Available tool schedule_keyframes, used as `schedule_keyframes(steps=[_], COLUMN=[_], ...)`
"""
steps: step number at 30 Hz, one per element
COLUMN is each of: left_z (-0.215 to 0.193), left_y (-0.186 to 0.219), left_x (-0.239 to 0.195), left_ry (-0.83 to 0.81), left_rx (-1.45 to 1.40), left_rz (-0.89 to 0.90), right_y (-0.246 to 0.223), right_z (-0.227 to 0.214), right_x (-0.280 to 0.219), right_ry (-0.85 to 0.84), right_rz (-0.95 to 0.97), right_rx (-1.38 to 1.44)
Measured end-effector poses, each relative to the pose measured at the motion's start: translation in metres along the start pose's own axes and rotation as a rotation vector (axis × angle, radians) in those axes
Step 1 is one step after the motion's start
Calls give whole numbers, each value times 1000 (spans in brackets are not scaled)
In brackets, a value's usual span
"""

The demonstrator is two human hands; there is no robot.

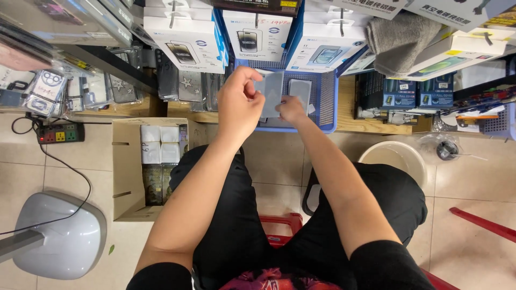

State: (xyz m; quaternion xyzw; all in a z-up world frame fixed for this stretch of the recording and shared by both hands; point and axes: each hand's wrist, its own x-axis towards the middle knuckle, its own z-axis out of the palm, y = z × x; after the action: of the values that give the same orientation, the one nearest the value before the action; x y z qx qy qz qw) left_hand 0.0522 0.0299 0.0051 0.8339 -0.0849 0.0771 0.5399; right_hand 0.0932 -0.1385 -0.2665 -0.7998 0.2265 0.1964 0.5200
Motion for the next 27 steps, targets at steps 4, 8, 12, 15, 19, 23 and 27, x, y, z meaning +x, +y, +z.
schedule_keyframes(steps=[4, 8, 12, 15, 19, 23, 27], left_z=[-2, 0, 6, 6, 4, 3, 6], left_y=[2, 6, 6, 12, 9, 4, -2], left_x=[5, 11, 13, 12, 9, 9, 7], left_ry=[-39, -38, -65, -68, -85, -138, -193], left_rx=[36, 32, -3, -3, 7, 79, 79], left_rz=[-2, -7, -2, -34, -12, -1, 7], right_y=[0, 5, -15, -19, -5, 22, 42], right_z=[26, 37, 19, 16, -10, -26, -22], right_x=[-5, 4, -11, -19, -5, 9, 18], right_ry=[-58, -45, -63, 210, 315, 282, 408], right_rz=[88, 14, -30, 50, 251, 297, 274], right_rx=[139, -66, -243, -395, -533, -438, -365])
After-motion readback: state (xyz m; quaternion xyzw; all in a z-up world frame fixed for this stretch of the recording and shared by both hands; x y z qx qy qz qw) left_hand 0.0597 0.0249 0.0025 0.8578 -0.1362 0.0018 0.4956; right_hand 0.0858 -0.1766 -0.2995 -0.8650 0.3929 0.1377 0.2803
